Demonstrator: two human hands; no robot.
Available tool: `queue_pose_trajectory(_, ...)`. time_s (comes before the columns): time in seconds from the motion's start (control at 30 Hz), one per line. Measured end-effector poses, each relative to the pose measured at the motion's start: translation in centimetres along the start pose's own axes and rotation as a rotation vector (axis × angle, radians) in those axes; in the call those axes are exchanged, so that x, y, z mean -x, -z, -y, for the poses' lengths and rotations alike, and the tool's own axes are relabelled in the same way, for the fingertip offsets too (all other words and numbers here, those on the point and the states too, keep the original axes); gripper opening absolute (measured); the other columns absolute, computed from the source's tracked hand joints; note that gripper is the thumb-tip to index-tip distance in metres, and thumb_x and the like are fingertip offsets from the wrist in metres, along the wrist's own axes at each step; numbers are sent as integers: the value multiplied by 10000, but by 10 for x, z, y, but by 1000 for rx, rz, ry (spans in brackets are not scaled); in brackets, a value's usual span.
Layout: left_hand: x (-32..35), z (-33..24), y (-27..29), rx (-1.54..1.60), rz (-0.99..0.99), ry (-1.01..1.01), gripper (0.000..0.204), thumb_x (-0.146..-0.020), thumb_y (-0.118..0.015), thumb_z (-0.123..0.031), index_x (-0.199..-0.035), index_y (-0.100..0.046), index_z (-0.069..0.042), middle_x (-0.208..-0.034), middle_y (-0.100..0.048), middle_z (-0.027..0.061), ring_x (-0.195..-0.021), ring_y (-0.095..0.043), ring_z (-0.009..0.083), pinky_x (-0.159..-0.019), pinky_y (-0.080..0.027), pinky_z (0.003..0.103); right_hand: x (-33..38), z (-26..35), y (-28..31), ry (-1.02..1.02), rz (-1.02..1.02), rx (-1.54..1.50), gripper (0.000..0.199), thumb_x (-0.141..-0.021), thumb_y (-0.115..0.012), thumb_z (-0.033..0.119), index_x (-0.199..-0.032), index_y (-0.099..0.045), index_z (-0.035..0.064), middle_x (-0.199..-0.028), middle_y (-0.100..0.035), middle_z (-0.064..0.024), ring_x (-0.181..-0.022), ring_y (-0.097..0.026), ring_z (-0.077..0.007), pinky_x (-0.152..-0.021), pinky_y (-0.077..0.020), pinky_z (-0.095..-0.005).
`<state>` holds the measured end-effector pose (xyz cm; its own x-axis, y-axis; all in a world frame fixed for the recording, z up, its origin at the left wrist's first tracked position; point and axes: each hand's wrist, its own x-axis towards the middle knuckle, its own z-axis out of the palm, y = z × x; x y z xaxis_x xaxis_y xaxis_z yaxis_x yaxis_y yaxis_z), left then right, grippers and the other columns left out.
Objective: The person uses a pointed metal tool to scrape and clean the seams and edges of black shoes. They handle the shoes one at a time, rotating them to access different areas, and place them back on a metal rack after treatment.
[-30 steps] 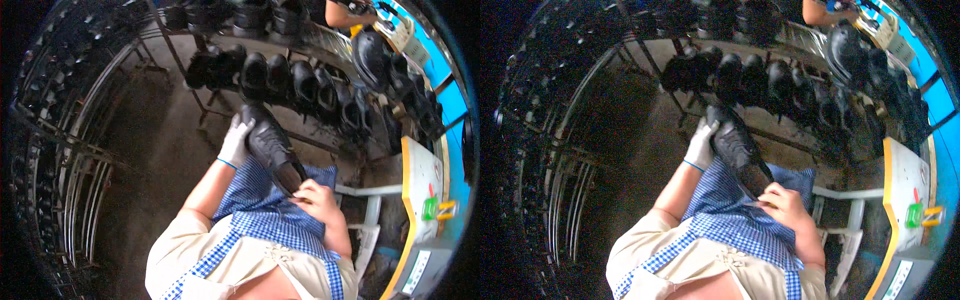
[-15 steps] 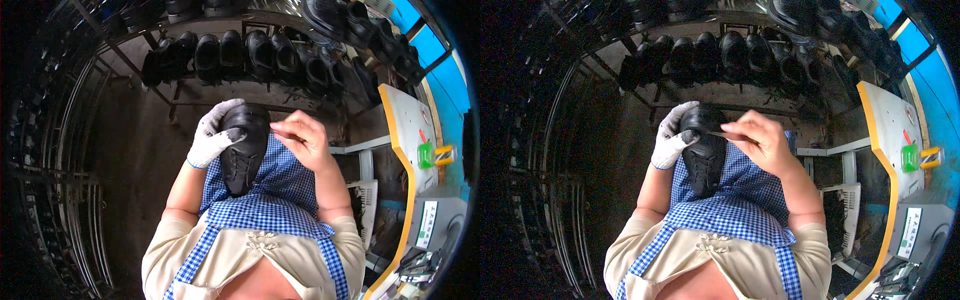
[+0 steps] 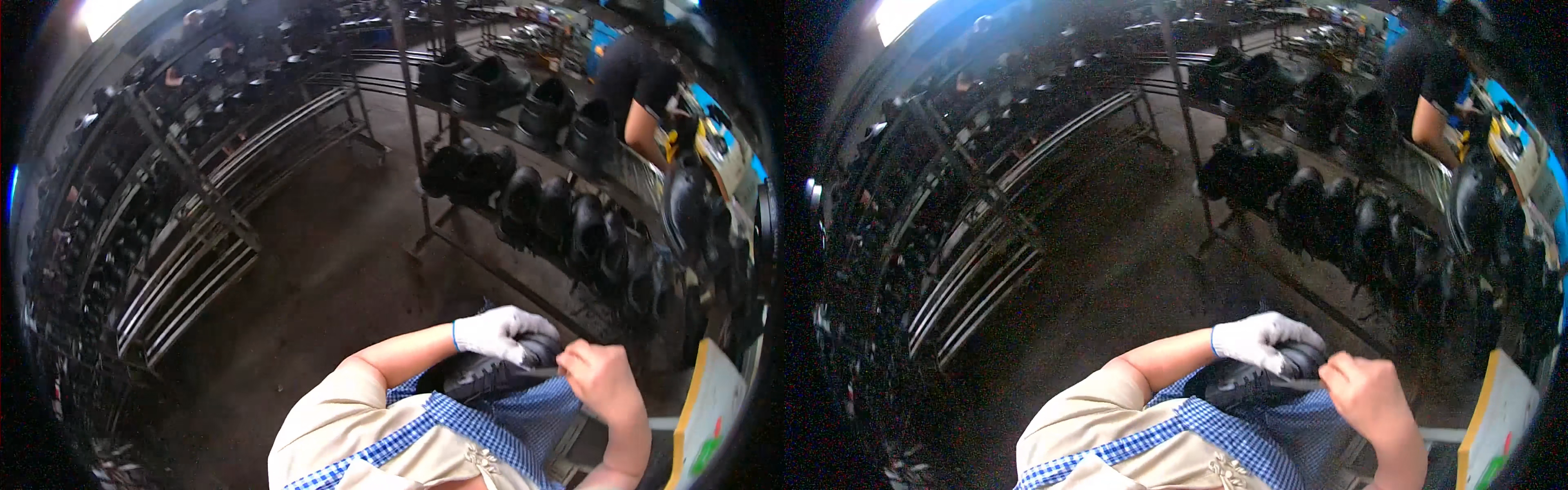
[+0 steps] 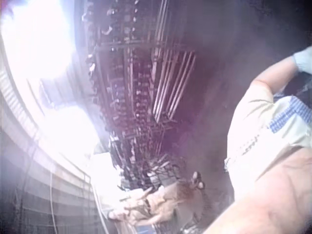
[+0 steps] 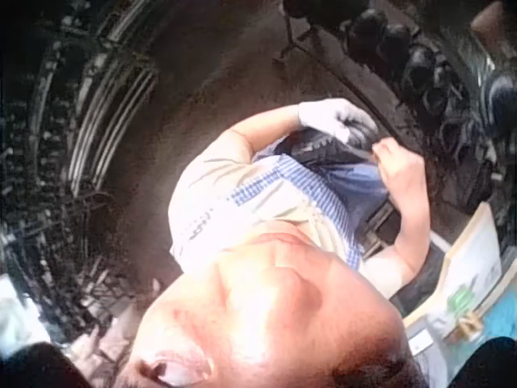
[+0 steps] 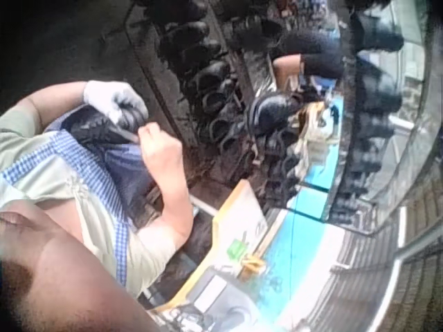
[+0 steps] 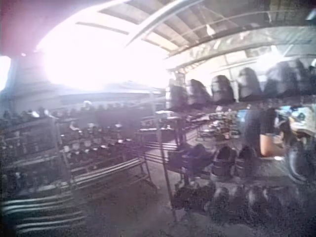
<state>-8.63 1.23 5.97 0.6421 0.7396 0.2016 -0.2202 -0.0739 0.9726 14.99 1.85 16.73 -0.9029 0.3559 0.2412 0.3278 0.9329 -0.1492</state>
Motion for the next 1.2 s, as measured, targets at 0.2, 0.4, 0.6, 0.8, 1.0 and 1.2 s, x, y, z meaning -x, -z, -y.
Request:
queue_pose_trajectory(0.2,3,16,-7,-190,-3,5,685,-711,-809,-271,-1257,-560,59,-1117,-665,144,-1035,-618,187,-930,-490,334,-5,0,-3,92,279,72,170,-694,-715,161,-741,-572,81,-748,-552,-65,-655,-634,-214,-541,-536,-352)
queue_pose_trajectory(0.4,-2,21,-8,-188,47,32,622,-699,-811,-263,-1209,-591,16,-1064,-679,115,-984,-617,159,-895,-492,325,7,-6,-28,30,272,39,229,-647,-734,200,-725,-558,76,-749,-547,-80,-663,-632,-240,-562,-540,-365)
queue_pose_trajectory(0.6,-2,23,-3,-54,81,-47,640,-718,-817,-312,-1211,-591,27,-1076,-669,110,-1004,-606,157,-910,-481,322,10,-13,-35,-92,53,-214,214,-593,-701,126,-707,-527,75,-697,-543,-98,-580,-603,-274,-514,-494,-364)
queue_pose_trajectory(0.8,5,14,4,20,14,40,775,-727,-834,-395,-1278,-544,65,-1173,-639,102,-1072,-587,156,-970,-472,326,16,-19,-56,-119,-205,-392,237,-550,-686,69,-724,-525,68,-673,-552,-104,-531,-575,-267,-486,-465,-344)
queue_pose_trajectory(1.0,16,-1,37,176,-492,-90,549,-766,-707,-91,-1291,-558,-38,-1148,-604,21,-1045,-563,125,-938,-485,301,33,-24,-105,-240,-378,-541,221,-614,-678,39,-750,-505,46,-738,-580,-114,-594,-577,-237,-526,-459,-321)
queue_pose_trajectory(1.2,23,3,51,120,-937,-352,559,-819,-701,-85,-1335,-494,-28,-1263,-591,81,-1171,-549,195,-1030,-429,345,66,-33,-196,-774,-454,-727,291,-709,-684,-92,-953,-576,26,-911,-635,-42,-617,-482,-100,-566,-426,-266)
